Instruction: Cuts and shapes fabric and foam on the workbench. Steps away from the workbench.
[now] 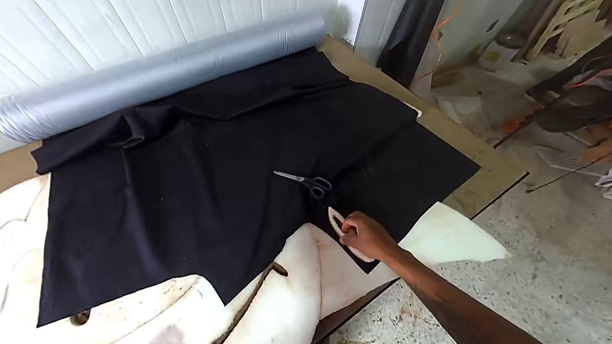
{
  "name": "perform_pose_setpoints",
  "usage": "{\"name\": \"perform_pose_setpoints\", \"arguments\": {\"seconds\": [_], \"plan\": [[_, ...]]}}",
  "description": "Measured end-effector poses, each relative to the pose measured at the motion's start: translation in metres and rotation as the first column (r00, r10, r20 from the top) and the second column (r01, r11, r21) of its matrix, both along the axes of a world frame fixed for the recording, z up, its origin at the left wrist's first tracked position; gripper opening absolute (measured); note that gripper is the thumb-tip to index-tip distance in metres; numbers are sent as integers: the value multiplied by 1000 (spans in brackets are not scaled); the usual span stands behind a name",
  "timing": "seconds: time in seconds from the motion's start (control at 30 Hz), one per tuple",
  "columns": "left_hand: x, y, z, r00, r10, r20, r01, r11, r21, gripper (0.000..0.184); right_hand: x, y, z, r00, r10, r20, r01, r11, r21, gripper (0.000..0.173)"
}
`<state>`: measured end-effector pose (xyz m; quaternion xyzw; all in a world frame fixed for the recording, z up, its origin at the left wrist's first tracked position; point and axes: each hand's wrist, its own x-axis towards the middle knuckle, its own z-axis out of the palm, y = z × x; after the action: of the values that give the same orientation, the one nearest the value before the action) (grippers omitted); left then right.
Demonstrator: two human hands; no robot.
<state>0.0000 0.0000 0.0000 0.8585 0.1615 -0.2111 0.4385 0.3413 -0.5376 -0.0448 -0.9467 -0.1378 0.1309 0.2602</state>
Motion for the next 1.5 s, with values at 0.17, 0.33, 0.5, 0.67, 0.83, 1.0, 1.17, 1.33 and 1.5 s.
{"name": "perform_pose_setpoints", "arguments": {"seconds": [0.17,0.33,0.5,0.67,0.83,1.0,1.17,1.33,1.5], "plan": [[20,-92,-23,995,-41,91,44,999,-30,36,20,-2,39,994,-34,108,22,994,111,29],[56,-232,-11,978,-47,201,66,994,-88,29,102,31,32,993,9,118,-18,997,78,24],[121,-348,-9,960,15,281,21,992,-126,24,164,59,-6,989,142,45,-132,974,-182,34],[208,-424,-4,934,288,209,-302,953,34,53,192,62,-1,949,308,-66,-313,906,-283,43],[283,-476,-17,920,370,128,-391,880,269,97,185,-31,27,721,394,-570,-85,867,491,34],[300,-499,-34,895,437,84,-433,810,395,105,116,-171,15,671,430,-604,46,788,613,27],[294,-503,-46,849,502,164,-528,799,287,98,65,-249,-22,651,284,-704,172,848,502,41],[298,-506,-52,829,530,177,-559,786,263,98,37,-279,-26,470,348,-811,201,852,483,42],[296,-522,-40,815,563,136,-578,804,141,95,20,-300,-12,574,299,-762,8,929,371,26]]}}
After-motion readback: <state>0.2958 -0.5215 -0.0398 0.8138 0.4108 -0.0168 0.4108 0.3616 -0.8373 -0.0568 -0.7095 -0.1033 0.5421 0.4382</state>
